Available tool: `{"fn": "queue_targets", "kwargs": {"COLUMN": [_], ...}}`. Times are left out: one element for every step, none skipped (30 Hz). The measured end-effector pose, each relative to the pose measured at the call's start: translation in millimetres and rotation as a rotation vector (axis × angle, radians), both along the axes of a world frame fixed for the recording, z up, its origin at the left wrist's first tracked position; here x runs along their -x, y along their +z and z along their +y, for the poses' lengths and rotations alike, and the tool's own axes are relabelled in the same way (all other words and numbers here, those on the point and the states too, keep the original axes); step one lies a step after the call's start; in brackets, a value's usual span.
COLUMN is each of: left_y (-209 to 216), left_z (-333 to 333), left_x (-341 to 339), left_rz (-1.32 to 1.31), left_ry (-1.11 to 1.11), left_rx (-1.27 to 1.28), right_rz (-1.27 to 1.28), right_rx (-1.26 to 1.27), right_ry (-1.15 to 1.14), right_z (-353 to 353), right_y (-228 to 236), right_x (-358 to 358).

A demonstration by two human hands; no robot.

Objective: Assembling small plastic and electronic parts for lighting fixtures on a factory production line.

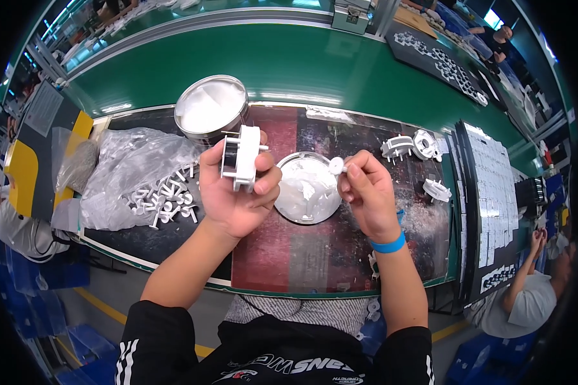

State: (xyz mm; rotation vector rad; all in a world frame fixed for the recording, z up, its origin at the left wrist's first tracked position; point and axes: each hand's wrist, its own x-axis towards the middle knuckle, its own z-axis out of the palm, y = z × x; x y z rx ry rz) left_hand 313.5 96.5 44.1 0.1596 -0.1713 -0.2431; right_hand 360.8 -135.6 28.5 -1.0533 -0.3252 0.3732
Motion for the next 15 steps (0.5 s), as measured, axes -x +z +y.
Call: {"fn": "queue_targets", "kwargs": {"left_y": [-3.8,-5.4,-6.6,-9.4,-10.6,-11.6,-12.5,-12.2,-10.8,-10.0,-10.4,-11.2,-11.5,-11.8,-12.0], "left_z": [0.3,0.6,0.7,0.6,0.8,1.1,0.6,-0.6,-2.4,-3.7,-4.0,-4.2,-4.5,-5.0,-5.5], "left_x": [-0.1,-1.4,-2.7,-2.1,-2.1,-2.0,-2.0,-1.8,-1.3,-1.3,-1.8,-2.4,-2.6,-2.5,-2.3], "left_rz": [0.003,-0.017,-0.037,-0.064,-0.062,-0.085,-0.109,-0.106,-0.1,-0.093,-0.088,-0.084,-0.08,-0.073,-0.061], "left_ry": [0.004,-0.002,-0.009,-0.009,-0.008,-0.03,-0.054,-0.055,-0.066,-0.078,-0.08,-0.094,-0.109,-0.112,-0.116], "left_rx": [-0.002,-0.038,-0.074,-0.098,-0.1,-0.109,-0.117,-0.118,-0.103,-0.089,-0.092,-0.078,-0.063,-0.068,-0.08], "right_rz": [-0.091,-0.183,-0.222,-0.22,-0.417,-0.614,-0.803,-0.799,-0.876,-0.952,-1.011,-1.004,-1.083,-1.161,-1.152], "right_rx": [0.111,0.222,0.261,0.26,0.453,0.645,0.72,0.719,0.723,0.727,0.735,0.733,0.709,0.685,0.683], "right_ry": [-0.03,-0.06,-0.115,-0.114,-0.215,-0.315,-0.396,-0.396,-0.412,-0.429,-0.424,-0.425,-0.446,-0.466,-0.468], "right_z": [1.6,3.5,6.3,8.5,10.6,12.9,15.0,16.0,16.6,16.6,15.9,16.1,16.4,16.7,16.7], "right_y": [1.7,3.6,5.6,8.2,11.3,13.3,14.3,14.5,14.2,13.8,12.9,12.8,13.8,14.5,14.6], "right_x": [2.0,4.4,7.4,10.5,13.8,16.1,16.7,18.6,20.9,22.4,22.9,23.3,23.5,23.7,23.9]}}
